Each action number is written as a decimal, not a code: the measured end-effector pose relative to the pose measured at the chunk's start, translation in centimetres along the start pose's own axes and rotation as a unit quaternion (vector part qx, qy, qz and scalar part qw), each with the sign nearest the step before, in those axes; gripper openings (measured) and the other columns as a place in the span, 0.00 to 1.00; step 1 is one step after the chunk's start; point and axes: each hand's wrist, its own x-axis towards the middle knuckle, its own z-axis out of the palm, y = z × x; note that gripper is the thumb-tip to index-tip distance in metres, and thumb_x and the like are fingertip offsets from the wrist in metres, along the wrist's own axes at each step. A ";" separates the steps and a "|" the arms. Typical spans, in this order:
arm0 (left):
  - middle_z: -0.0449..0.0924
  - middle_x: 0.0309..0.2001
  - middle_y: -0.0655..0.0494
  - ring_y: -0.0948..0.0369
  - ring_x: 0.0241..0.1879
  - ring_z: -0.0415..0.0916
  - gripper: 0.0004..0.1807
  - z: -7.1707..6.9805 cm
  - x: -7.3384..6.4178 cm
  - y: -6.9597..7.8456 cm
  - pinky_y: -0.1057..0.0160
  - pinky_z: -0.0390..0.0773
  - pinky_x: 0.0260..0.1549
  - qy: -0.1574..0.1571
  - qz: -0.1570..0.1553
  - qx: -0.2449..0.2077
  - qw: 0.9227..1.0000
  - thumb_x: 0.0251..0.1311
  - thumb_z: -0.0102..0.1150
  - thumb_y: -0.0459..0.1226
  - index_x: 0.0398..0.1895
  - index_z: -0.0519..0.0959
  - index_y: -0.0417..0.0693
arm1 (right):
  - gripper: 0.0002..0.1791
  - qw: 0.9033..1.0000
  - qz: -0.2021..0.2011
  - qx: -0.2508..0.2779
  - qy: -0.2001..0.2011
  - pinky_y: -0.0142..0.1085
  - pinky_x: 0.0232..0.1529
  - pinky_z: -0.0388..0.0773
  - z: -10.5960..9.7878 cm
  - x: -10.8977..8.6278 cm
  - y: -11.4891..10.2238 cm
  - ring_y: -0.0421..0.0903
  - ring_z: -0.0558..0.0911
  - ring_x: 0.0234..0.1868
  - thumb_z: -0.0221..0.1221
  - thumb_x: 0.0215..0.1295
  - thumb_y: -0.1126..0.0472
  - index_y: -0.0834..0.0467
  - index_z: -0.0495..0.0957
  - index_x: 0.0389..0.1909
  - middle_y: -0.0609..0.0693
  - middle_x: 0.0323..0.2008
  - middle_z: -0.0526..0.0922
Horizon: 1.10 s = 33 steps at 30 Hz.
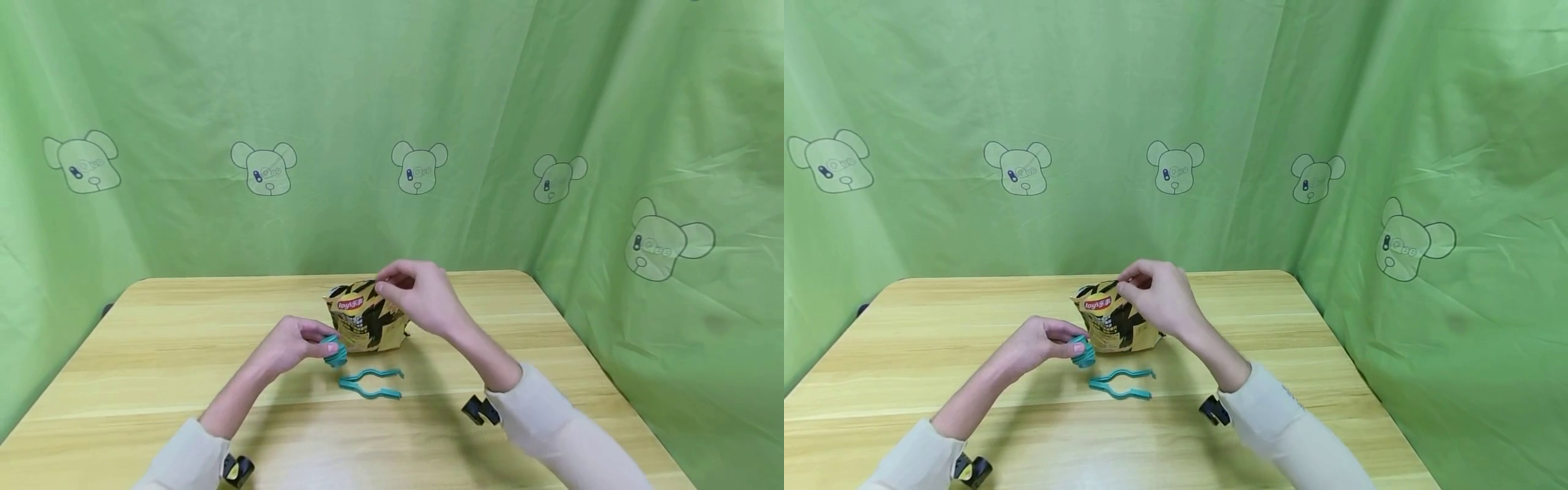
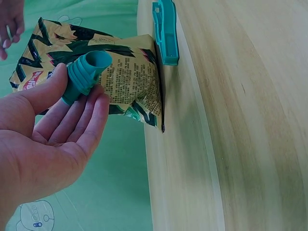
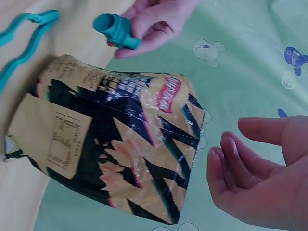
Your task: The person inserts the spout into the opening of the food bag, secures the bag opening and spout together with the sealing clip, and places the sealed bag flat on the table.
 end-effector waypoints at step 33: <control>0.89 0.39 0.55 0.60 0.42 0.85 0.18 -0.5 -0.1 0.3 0.47 0.79 0.56 -0.002 0.008 -0.012 1.000 0.61 0.71 0.42 0.52 0.86 0.46 | 0.05 0.998 -0.035 -0.027 0.055 0.35 0.32 0.82 2.6 2.4 2.5 0.42 0.86 0.32 0.65 0.66 0.65 0.56 0.89 0.39 0.51 0.37 0.90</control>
